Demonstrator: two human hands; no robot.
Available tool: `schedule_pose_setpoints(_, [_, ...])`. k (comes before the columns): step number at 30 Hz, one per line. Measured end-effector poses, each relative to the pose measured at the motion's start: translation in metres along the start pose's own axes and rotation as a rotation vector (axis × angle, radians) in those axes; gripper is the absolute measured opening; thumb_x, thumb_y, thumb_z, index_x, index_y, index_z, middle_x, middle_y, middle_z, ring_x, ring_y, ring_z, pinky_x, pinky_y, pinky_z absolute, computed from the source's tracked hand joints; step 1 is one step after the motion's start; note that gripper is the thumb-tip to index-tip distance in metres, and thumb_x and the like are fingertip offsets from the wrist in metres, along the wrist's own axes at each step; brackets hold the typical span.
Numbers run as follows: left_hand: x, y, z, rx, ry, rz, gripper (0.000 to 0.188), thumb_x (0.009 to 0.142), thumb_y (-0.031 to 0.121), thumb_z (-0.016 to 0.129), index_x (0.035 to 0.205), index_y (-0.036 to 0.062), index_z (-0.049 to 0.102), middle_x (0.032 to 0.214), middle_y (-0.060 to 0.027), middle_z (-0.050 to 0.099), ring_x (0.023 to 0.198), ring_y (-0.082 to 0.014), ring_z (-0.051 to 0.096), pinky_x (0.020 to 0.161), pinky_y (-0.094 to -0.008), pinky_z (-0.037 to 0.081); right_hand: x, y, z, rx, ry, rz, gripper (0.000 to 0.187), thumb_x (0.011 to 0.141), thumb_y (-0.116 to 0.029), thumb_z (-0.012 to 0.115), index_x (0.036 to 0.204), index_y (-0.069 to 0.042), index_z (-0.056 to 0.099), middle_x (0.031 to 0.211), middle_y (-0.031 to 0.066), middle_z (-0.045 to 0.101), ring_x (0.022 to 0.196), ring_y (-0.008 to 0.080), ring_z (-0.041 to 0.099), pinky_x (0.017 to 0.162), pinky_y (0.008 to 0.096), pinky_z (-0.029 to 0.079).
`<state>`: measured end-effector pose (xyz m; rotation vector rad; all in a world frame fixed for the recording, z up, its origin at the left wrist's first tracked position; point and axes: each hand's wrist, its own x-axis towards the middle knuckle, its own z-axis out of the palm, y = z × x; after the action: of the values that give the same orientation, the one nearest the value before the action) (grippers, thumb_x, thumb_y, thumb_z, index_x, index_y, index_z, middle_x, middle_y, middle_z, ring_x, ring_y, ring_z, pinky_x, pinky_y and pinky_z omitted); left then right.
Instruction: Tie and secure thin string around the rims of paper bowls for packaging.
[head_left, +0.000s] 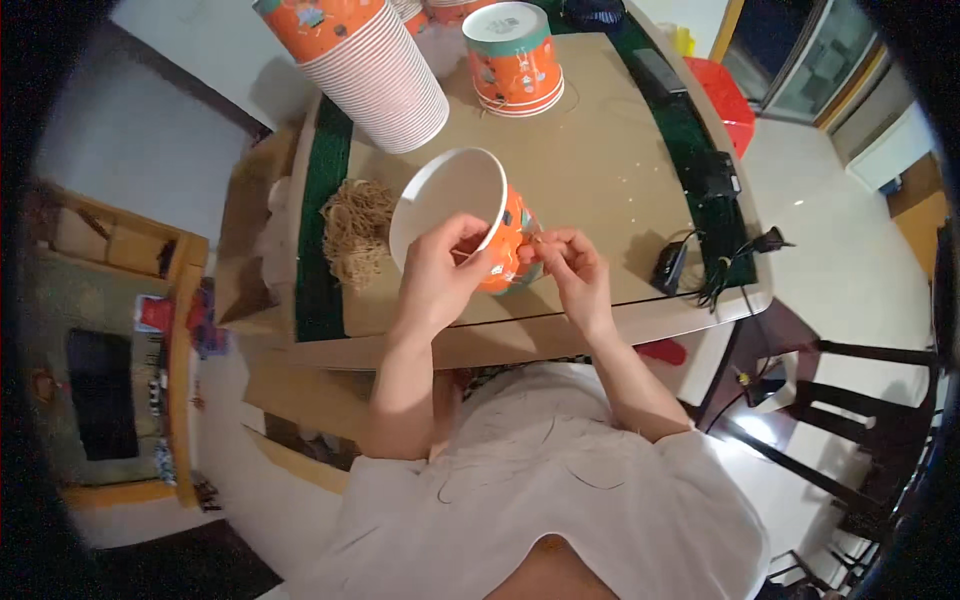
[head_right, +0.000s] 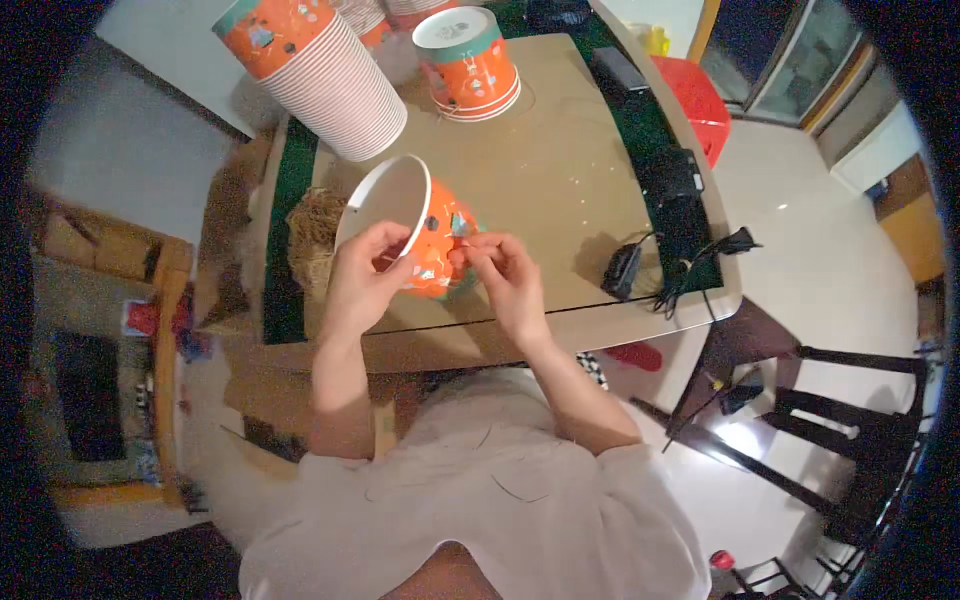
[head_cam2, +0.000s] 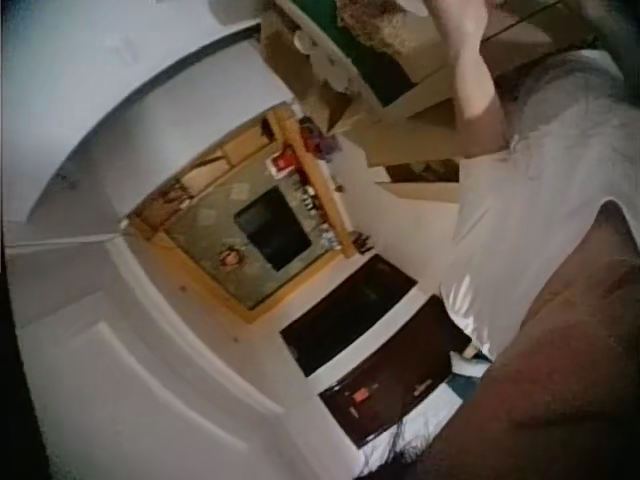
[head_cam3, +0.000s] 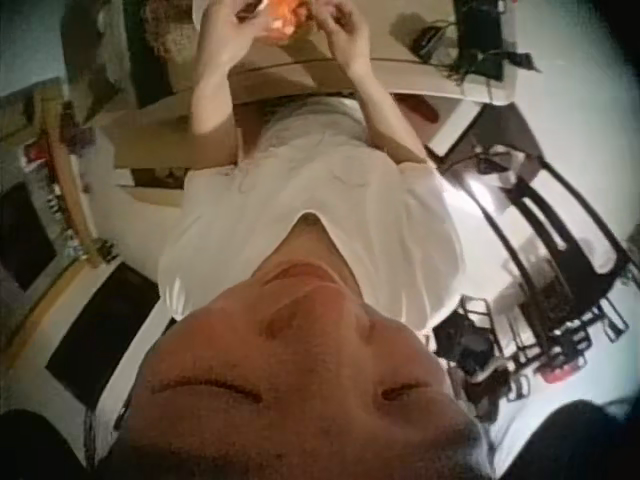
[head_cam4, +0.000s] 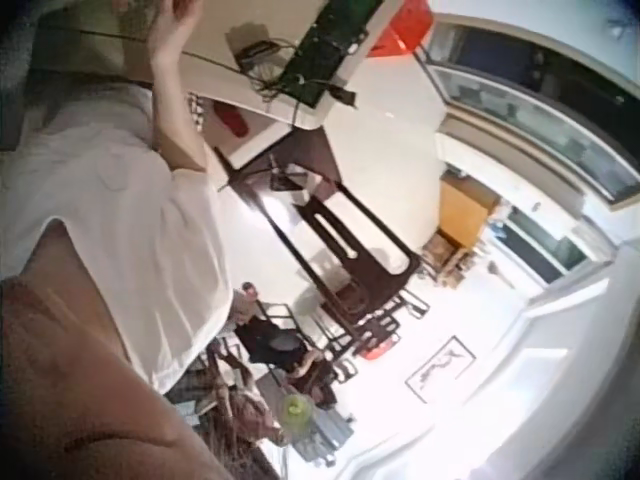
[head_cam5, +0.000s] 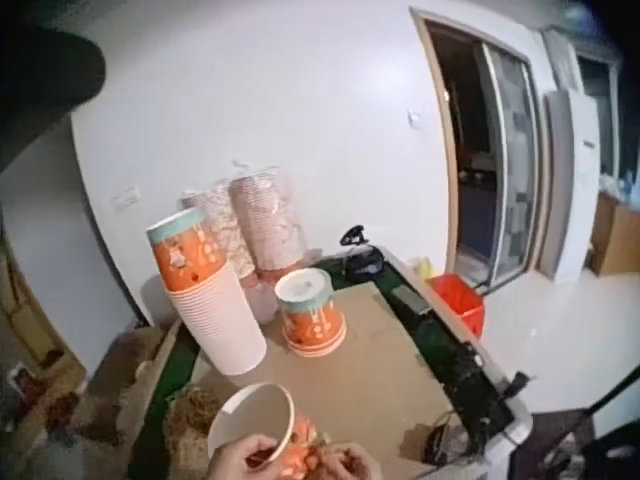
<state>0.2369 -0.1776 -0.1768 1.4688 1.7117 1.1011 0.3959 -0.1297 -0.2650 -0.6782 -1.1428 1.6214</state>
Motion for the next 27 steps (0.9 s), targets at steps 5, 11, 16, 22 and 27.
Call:
schedule_pose_setpoints(5, [-0.005,0.006,-0.005,-0.156,-0.049,-0.055,0.017,0.081,-0.004,0.060,0.098,-0.0016,0.057,0.086,-0.0033,0.063,0.074,-0.0072,0.059,0.064,-0.0220,0.048,0.006,0.010,0.011,0.093,0.014,-0.040,0.010,0.091,-0.007,0.058,0.098,0.000,0.058,0.087,0.0031,0.065,0.083,0.0092,0.061,0.073,0.0229,0.049])
schedule_pose_setpoints(11, [-0.006,0.006,0.001,-0.076,-0.101,-0.111,0.020,0.080,-0.003,0.063,0.099,-0.0026,0.059,0.088,-0.0028,0.063,0.075,-0.0076,0.058,0.065,-0.0219,0.049,0.000,0.006,0.010,-0.100,0.015,-0.080,0.005,0.087,-0.004,0.062,0.091,0.000,0.061,0.084,0.0037,0.061,0.073,0.0089,0.058,0.064,0.0221,0.047])
schedule_pose_setpoints(16, [-0.007,0.007,0.015,-0.047,-0.044,-0.086,0.018,0.079,-0.004,0.061,0.097,-0.0032,0.060,0.088,-0.0043,0.064,0.075,-0.0092,0.057,0.065,-0.0227,0.049,-0.004,0.001,0.012,-0.211,0.070,-0.342,0.005,0.084,-0.001,0.064,0.089,0.000,0.064,0.085,0.0050,0.060,0.076,0.0113,0.059,0.064,0.0243,0.049])
schedule_pose_setpoints(22, [-0.006,0.011,0.023,0.014,0.011,-0.081,0.016,0.080,-0.002,0.060,0.096,-0.0020,0.060,0.085,-0.0062,0.064,0.074,-0.0115,0.058,0.065,-0.0254,0.050,-0.008,-0.005,0.012,-0.196,0.094,-0.269,0.010,0.083,0.002,0.063,0.092,0.001,0.066,0.087,0.0056,0.062,0.084,0.0136,0.060,0.074,0.0250,0.049])
schedule_pose_setpoints(27, [0.005,0.007,0.024,0.015,0.011,-0.018,0.015,0.080,-0.002,0.060,0.095,-0.0019,0.060,0.084,-0.0083,0.066,0.076,-0.0139,0.061,0.066,-0.0284,0.052,-0.012,0.001,0.010,-0.226,0.011,-0.300,0.008,0.087,-0.002,0.061,0.094,0.000,0.064,0.083,0.0037,0.061,0.078,0.0107,0.059,0.069,0.0242,0.049])
